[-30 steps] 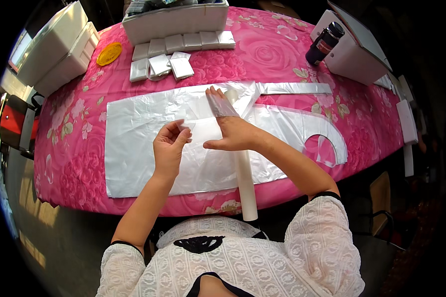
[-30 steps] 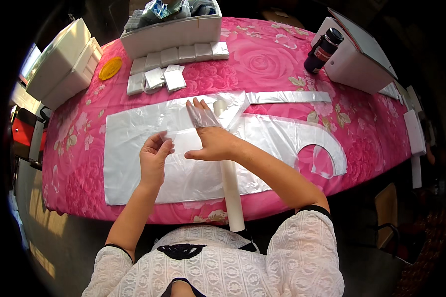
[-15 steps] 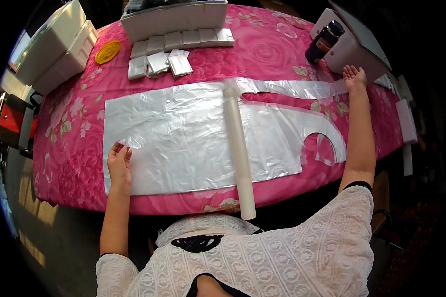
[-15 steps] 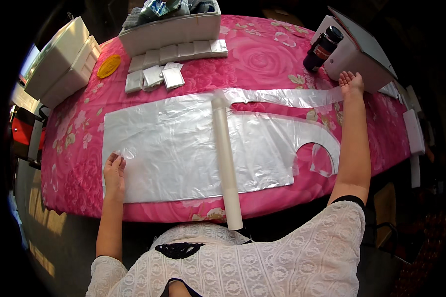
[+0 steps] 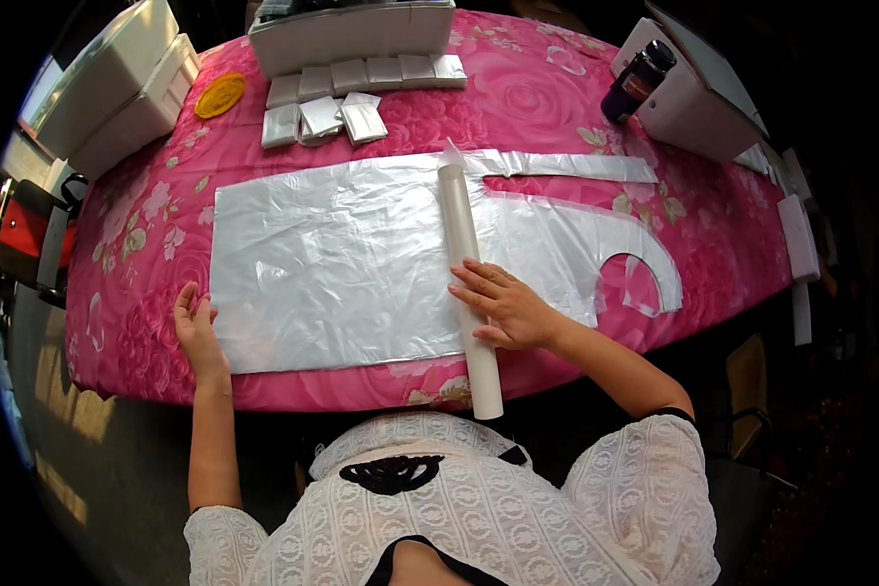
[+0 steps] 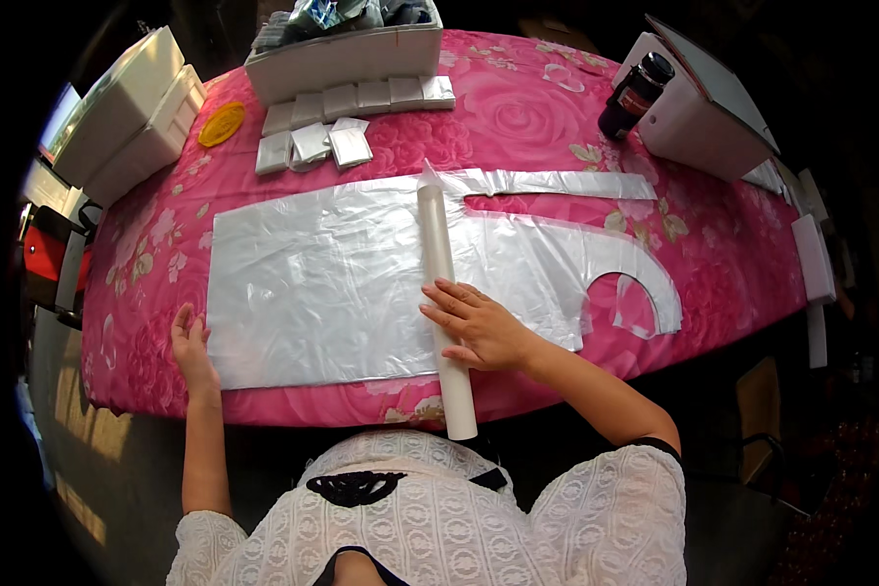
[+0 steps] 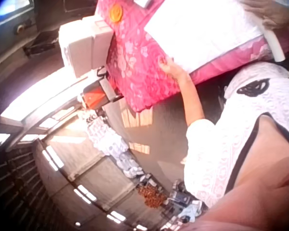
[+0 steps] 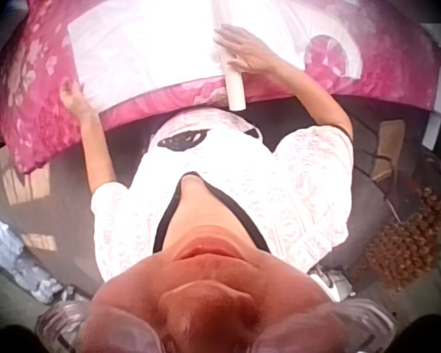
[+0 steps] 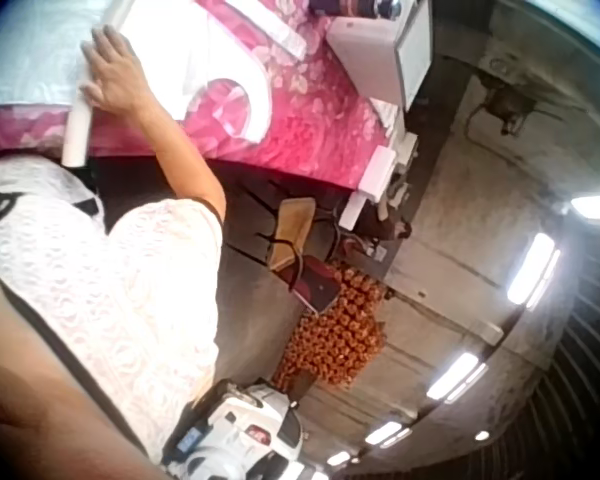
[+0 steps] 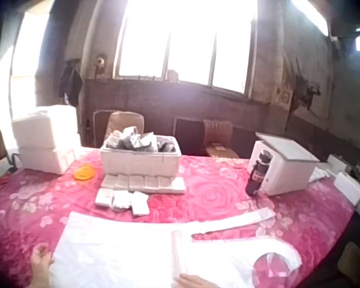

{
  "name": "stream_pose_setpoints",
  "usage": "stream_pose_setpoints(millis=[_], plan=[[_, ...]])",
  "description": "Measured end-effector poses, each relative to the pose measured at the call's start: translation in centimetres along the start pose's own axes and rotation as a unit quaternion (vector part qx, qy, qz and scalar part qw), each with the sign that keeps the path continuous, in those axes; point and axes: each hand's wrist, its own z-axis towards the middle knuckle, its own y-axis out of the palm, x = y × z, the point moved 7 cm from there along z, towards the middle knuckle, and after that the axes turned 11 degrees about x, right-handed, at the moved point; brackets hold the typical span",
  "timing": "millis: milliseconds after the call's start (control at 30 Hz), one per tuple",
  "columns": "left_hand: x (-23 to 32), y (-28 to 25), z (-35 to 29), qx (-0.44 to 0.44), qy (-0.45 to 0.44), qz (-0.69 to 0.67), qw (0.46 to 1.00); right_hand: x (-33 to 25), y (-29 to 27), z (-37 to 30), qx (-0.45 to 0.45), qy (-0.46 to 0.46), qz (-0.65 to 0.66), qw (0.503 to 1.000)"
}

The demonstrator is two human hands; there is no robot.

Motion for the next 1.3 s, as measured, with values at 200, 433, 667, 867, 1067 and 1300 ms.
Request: stream_pose_setpoints(millis=[200,433,667,867,1067,1300], plan=[[0.4,4.4,-3.3,-0.117,0.038,0.004,0.992,-11.7,3.5,9.4,-0.018,-0.101,0.306,0.947],[1.5,3.5,-7.2,-0.295,0.113,0.041,0.948,-8.1,4.6,11.8,0.033,-0.113,0.099,0.988],[-2.0,-2.9,-9.9,-0.267,0.057,0.149,0.950,-9.7,10.4,16.2,0.018,-0.197,0.043,0.979],[-1.0,-4.3,-11.0,-0.227,0.171,0.357,0.890,-13.9,14.8,22.0,0.048,-0.179,0.110,0.977],[-2.1,-5.7,-10.5,-0.215,-0.007,0.346,0.913,-16.4,16.2,24.6,0.078,-0.086,0.118,0.986],[-1.2,-4.0,-13.2,-0.285,-0.244,-0.038,0.926,-12.5,13.9,21.8,0.297,0.262,0.387,0.833]])
